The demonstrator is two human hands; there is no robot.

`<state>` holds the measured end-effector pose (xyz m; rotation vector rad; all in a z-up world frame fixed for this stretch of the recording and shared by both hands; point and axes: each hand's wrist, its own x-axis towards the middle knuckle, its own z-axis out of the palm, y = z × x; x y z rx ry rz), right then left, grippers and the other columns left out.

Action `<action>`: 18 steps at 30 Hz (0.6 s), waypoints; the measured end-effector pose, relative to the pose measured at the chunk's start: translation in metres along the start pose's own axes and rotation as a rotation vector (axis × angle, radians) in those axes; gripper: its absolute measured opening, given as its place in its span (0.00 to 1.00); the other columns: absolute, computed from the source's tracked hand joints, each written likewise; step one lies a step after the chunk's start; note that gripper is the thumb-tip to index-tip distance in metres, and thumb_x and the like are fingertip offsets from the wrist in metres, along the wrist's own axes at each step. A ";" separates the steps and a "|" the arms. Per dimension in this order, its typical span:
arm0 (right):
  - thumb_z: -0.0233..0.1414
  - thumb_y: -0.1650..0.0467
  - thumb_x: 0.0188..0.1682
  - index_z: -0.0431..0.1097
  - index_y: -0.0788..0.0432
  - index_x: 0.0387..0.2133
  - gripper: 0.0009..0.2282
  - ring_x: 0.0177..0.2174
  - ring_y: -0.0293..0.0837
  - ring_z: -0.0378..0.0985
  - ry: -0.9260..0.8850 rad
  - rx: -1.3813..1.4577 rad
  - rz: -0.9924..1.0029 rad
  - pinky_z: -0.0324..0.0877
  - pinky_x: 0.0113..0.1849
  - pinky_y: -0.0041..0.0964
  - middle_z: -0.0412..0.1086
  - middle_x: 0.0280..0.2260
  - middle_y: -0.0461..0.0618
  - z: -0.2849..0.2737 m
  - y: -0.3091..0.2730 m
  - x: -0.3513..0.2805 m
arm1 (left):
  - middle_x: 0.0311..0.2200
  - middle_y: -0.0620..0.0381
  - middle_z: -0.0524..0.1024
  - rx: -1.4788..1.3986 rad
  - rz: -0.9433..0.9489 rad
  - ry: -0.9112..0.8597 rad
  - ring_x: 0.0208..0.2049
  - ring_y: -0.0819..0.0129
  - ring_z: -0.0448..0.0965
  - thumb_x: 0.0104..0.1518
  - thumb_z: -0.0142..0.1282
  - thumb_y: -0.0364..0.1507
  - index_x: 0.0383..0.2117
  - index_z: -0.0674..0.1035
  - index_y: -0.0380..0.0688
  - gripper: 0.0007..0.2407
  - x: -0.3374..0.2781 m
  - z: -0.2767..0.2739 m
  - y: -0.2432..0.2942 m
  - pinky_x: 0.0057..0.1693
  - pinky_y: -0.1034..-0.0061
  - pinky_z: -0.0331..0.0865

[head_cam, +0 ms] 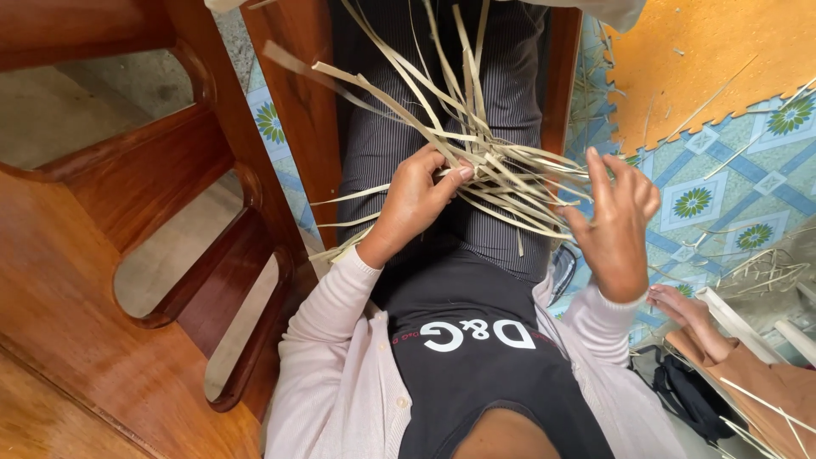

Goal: A person is weaving thin fiber strips together to create a handcrafted object, likely a basket or decorative item, by interlacing the strips around a central hub.

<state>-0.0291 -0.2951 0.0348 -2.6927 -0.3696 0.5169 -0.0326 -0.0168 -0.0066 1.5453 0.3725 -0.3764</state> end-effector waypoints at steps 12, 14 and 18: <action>0.57 0.70 0.52 0.69 0.53 0.30 0.04 0.23 0.45 0.66 1.057 0.508 -0.862 0.61 0.35 0.44 0.67 0.26 0.51 -0.012 -0.063 -0.020 | 0.48 0.51 0.76 -0.111 -0.230 -0.175 0.21 0.70 0.84 0.61 0.54 0.32 0.41 0.81 0.35 0.12 0.001 0.009 0.010 0.26 0.86 0.78; 0.62 0.69 0.47 0.74 0.51 0.27 0.03 0.26 0.49 0.73 0.824 0.490 -0.811 0.66 0.34 0.48 0.72 0.27 0.52 -0.008 -0.055 -0.028 | 0.42 0.46 0.73 -0.241 -0.230 -0.150 0.19 0.64 0.84 0.61 0.55 0.28 0.39 0.78 0.24 0.13 0.001 0.013 0.009 0.26 0.81 0.80; 0.53 0.74 0.54 0.81 0.60 0.41 0.09 0.36 0.57 0.77 0.393 0.365 -0.686 0.71 0.41 0.54 0.78 0.41 0.57 0.013 -0.044 0.024 | 0.16 0.45 0.77 -0.333 -0.247 -0.188 0.16 0.60 0.83 0.61 0.55 0.26 0.40 0.75 0.17 0.14 0.007 0.018 0.014 0.26 0.79 0.81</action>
